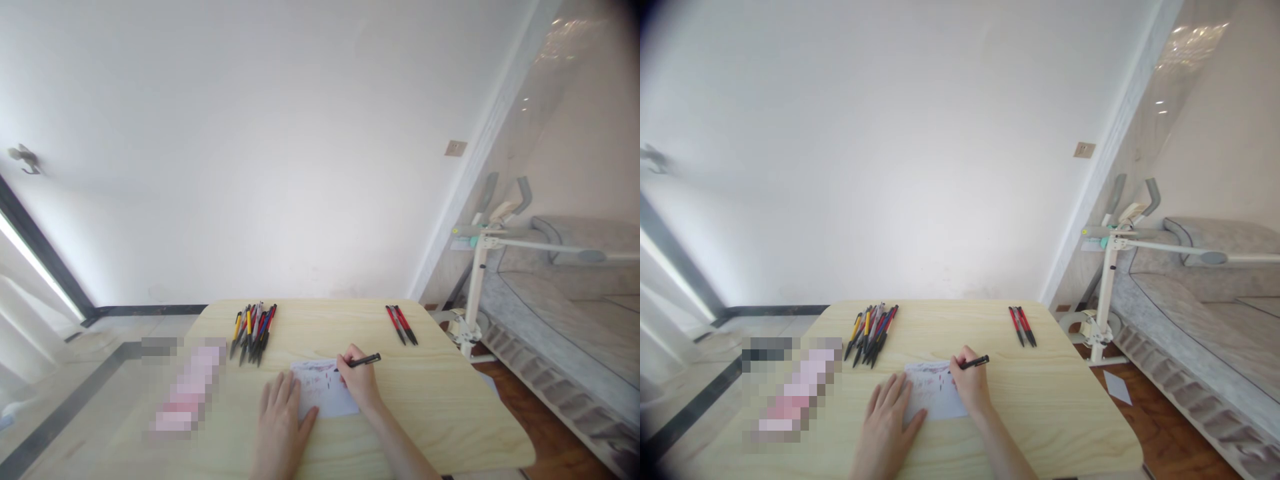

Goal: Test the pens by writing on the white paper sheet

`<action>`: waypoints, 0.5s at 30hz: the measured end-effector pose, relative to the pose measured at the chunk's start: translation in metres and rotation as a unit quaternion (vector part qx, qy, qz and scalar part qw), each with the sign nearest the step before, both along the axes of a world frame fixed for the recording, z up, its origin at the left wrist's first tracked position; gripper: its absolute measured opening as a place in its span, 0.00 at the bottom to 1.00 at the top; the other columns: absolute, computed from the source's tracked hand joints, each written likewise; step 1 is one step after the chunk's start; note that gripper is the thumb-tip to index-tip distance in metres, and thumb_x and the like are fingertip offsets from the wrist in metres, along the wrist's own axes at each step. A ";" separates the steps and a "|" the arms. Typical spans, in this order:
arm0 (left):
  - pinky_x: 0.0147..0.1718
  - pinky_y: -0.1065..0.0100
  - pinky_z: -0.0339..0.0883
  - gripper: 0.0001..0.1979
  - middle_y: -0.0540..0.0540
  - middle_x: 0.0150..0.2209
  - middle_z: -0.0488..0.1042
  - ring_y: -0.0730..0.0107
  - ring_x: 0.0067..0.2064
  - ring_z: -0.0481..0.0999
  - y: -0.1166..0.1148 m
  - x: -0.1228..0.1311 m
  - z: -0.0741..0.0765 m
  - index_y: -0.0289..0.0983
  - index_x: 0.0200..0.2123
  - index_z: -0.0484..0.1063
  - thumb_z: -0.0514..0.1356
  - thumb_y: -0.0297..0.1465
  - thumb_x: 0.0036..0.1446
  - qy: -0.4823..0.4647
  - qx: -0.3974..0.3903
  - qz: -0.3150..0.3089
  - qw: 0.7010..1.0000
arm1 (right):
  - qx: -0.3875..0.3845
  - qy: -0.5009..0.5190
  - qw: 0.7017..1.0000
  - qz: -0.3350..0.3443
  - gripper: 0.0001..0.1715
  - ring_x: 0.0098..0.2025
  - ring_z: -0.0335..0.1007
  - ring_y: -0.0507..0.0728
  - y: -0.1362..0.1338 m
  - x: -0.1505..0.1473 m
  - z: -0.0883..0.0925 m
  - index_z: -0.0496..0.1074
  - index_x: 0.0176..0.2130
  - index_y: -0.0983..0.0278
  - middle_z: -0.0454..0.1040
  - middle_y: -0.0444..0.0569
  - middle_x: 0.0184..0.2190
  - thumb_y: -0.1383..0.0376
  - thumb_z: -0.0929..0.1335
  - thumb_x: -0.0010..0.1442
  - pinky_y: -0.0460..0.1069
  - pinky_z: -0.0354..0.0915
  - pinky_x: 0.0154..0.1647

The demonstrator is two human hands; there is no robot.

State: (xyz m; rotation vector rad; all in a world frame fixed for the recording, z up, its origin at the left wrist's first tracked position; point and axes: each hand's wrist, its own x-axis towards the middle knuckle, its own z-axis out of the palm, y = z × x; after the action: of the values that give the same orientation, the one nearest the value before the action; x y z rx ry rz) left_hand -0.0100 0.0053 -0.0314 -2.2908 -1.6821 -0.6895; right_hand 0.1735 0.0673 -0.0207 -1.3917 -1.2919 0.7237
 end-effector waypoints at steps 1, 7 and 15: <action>0.52 0.52 0.55 0.20 0.41 0.52 0.68 0.53 0.55 0.63 0.000 0.000 0.000 0.36 0.48 0.67 0.54 0.38 0.54 0.001 -0.002 0.001 1.000 | 0.000 0.000 1.000 0.002 0.15 0.10 0.55 0.48 0.000 0.000 0.000 0.57 0.19 0.61 0.59 0.37 0.09 0.59 0.65 0.51 0.43 0.48 0.11; 0.52 0.52 0.54 0.21 0.41 0.53 0.68 0.54 0.55 0.62 -0.001 0.001 0.001 0.36 0.49 0.67 0.53 0.39 0.55 0.011 -0.020 0.007 1.000 | 0.002 0.010 1.000 -0.007 0.14 0.10 0.55 0.49 0.001 0.001 -0.001 0.56 0.19 0.61 0.59 0.37 0.09 0.62 0.64 0.51 0.43 0.47 0.10; 0.52 0.52 0.55 0.21 0.42 0.53 0.68 0.54 0.55 0.62 -0.001 0.001 0.000 0.36 0.49 0.67 0.53 0.40 0.55 0.013 -0.024 0.012 1.000 | 0.021 0.056 0.998 -0.030 0.15 0.11 0.54 0.47 0.002 0.004 -0.002 0.56 0.18 0.61 0.57 0.35 0.08 0.64 0.66 0.50 0.42 0.48 0.12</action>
State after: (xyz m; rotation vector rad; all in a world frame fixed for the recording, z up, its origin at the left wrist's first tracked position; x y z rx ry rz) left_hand -0.0088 0.0044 -0.0314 -2.2981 -1.7287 -0.6173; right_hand 0.1775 0.0692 -0.0226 -1.3331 -1.1670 0.7194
